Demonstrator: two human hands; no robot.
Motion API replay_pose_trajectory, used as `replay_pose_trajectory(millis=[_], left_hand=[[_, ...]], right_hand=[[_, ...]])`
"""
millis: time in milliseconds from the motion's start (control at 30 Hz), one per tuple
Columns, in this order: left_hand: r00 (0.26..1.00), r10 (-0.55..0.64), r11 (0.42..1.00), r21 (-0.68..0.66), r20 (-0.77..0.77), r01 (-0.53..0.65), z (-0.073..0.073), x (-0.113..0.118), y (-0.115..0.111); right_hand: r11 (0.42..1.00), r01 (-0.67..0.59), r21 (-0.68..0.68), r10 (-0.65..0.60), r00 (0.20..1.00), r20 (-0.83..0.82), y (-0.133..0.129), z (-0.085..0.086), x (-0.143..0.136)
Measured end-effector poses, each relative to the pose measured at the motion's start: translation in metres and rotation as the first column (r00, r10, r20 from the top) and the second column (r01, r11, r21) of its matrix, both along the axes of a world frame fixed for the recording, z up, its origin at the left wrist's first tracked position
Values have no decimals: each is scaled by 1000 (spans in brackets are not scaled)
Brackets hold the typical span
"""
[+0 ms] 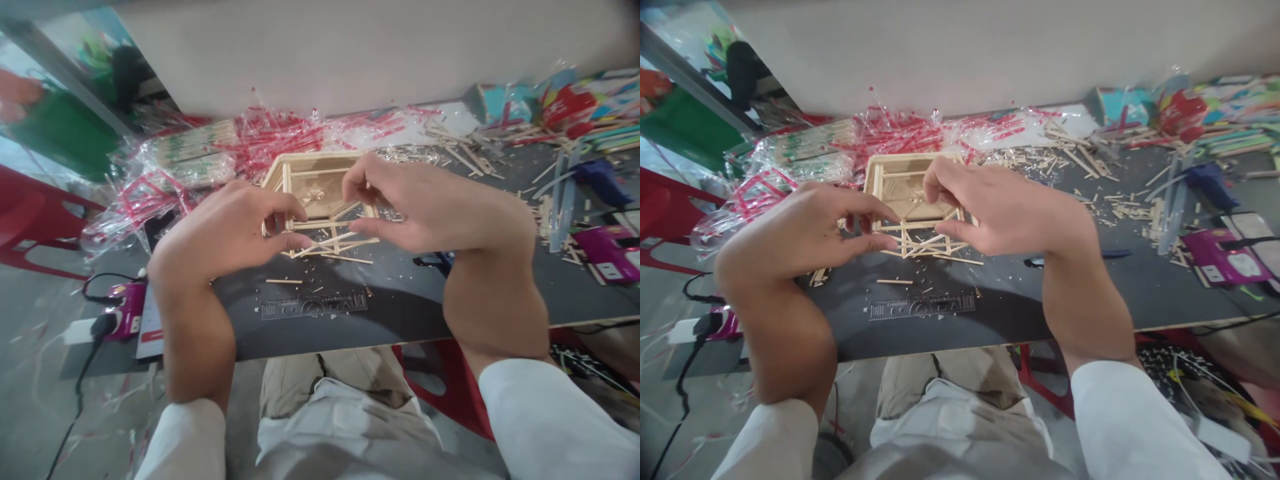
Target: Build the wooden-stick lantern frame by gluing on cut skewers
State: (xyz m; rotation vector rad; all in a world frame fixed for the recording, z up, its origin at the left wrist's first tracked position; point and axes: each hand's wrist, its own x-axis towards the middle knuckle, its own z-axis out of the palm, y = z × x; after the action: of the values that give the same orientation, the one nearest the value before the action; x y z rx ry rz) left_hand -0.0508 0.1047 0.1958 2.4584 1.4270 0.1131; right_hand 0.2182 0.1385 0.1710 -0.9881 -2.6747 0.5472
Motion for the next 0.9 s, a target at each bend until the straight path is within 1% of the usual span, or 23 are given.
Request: replay_pose_trajectory(millis=[133, 333, 467, 567, 667, 767, 833, 900], left_hand=[[999, -39, 999, -11, 11, 39, -1, 0, 2], [998, -57, 998, -18, 25, 58, -2, 1, 0], [997, -70, 997, 16, 24, 70, -2, 3, 0], [997, -81, 997, -16, 20, 81, -1, 6, 0], [997, -78, 995, -52, 24, 80, 0, 8, -1], [998, -59, 997, -52, 14, 60, 1, 7, -1], [999, -54, 997, -60, 4, 54, 2, 4, -1], [998, -56, 996, -69, -5, 55, 2, 1, -1]], right_hand=[[1000, 23, 2, -23, 998, 66, 0, 4, -3], [999, 17, 48, -22, 995, 95, -1, 3, -3], [998, 7, 69, -16, 992, 122, -2, 6, -6], [993, 27, 117, -42, 991, 126, -1, 5, -10], [981, 51, 187, -79, 987, 143, 1, 1, -14], [972, 48, 229, -74, 992, 106, 3, -4, -16], [975, 48, 216, -57, 998, 36, 3, -5, -16], [983, 49, 178, -45, 999, -23, 3, -3, -15]])
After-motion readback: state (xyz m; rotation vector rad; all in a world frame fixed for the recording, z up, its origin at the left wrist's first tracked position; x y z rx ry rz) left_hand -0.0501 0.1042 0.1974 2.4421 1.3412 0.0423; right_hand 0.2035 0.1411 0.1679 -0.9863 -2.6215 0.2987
